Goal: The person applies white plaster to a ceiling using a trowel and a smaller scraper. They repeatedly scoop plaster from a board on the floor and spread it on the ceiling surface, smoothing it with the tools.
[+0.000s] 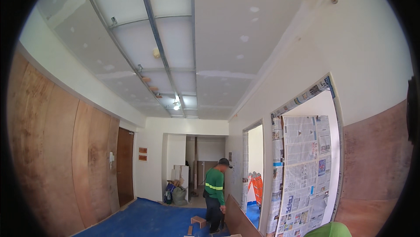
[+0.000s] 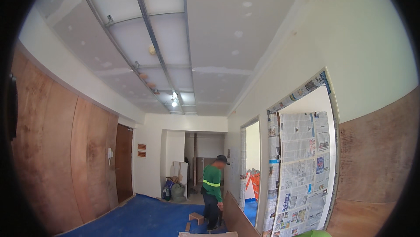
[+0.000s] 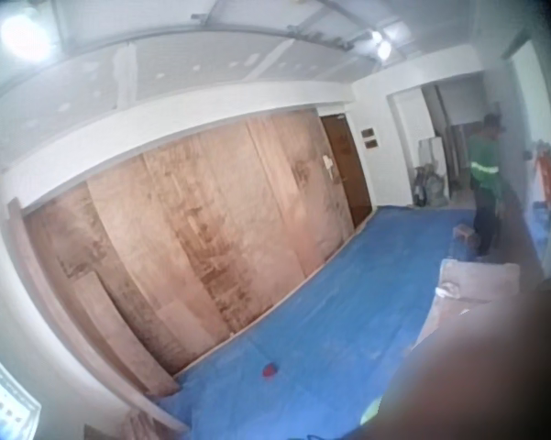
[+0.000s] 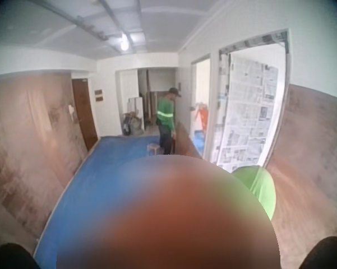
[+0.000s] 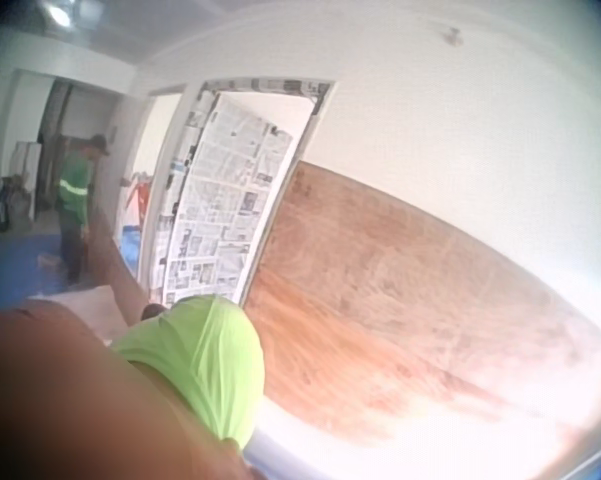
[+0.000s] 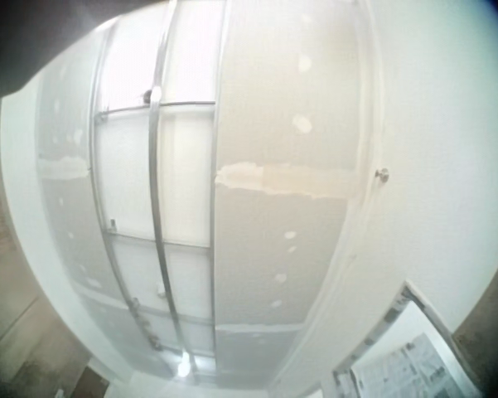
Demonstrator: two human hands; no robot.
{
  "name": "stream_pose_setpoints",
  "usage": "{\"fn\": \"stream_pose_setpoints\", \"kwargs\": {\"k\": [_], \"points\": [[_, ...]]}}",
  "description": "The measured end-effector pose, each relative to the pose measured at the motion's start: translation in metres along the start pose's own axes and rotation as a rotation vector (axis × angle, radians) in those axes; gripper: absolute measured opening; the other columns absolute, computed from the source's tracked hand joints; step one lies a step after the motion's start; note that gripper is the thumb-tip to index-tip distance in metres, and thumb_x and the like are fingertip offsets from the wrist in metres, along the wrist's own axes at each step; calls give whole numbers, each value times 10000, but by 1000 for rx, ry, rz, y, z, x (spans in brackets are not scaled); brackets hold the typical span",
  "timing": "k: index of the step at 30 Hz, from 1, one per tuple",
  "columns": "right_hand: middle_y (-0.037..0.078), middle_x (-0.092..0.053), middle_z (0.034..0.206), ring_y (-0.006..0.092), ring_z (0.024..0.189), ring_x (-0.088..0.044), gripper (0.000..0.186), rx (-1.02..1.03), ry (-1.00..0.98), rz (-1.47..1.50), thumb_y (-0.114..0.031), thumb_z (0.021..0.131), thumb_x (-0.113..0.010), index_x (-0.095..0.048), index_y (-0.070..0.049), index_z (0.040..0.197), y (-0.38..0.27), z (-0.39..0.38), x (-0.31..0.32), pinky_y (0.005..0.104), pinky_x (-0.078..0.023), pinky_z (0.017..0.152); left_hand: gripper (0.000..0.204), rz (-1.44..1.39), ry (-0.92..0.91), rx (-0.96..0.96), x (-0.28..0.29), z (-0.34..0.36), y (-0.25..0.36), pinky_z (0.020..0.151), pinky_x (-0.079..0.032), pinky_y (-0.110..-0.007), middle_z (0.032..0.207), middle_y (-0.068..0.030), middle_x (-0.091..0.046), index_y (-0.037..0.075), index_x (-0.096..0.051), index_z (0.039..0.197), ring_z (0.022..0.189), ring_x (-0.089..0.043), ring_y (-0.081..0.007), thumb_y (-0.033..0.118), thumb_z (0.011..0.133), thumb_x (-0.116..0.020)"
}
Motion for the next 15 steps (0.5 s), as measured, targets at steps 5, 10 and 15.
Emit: {"fn": "stream_pose_setpoints", "kwargs": {"k": [5, 10, 15], "points": [[181, -675, 1286, 355, 1221, -647, 388, -15, -36, 82, -114, 927, -706, -640, -59, 1306, 24, -43, -38, 509, -490, 1070, 366, -14, -13, 36, -23, -5, -21, 972, -530, -555, 1260, -297, -654, 40, -676, 1288, 1159, -647, -460, 256, 1022, -547], [174, -697, 1254, 347, 1201, -659, 352, -136, -237, 265, -111, 924, -707, -672, -58, 1270, 69, -229, -100, 510, -497, 1057, 369, -30, -44, 143, -89, -43, -62, 945, -543, -561, 1241, -300, -656, 39, -681, 1273, 1129, -661, -467, 269, 1022, -537], [166, -719, 1221, 339, 1181, -671, 319, -148, -572, 413, -107, 920, -709, -703, -57, 1235, 117, -438, -132, 511, -504, 1044, 354, 57, -89, 312, -134, -91, -93, 873, -581, -559, 1167, -234, -722, 105, -698, 1290, 1013, -707, -454, 295, 1017, -577]]}}
Point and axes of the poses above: each hand's wrist, its own z-axis towards the middle knuckle, its own x-axis out of the back of the hand, y = z × x, the point moved 4 cm from there along z, towards the middle knuckle
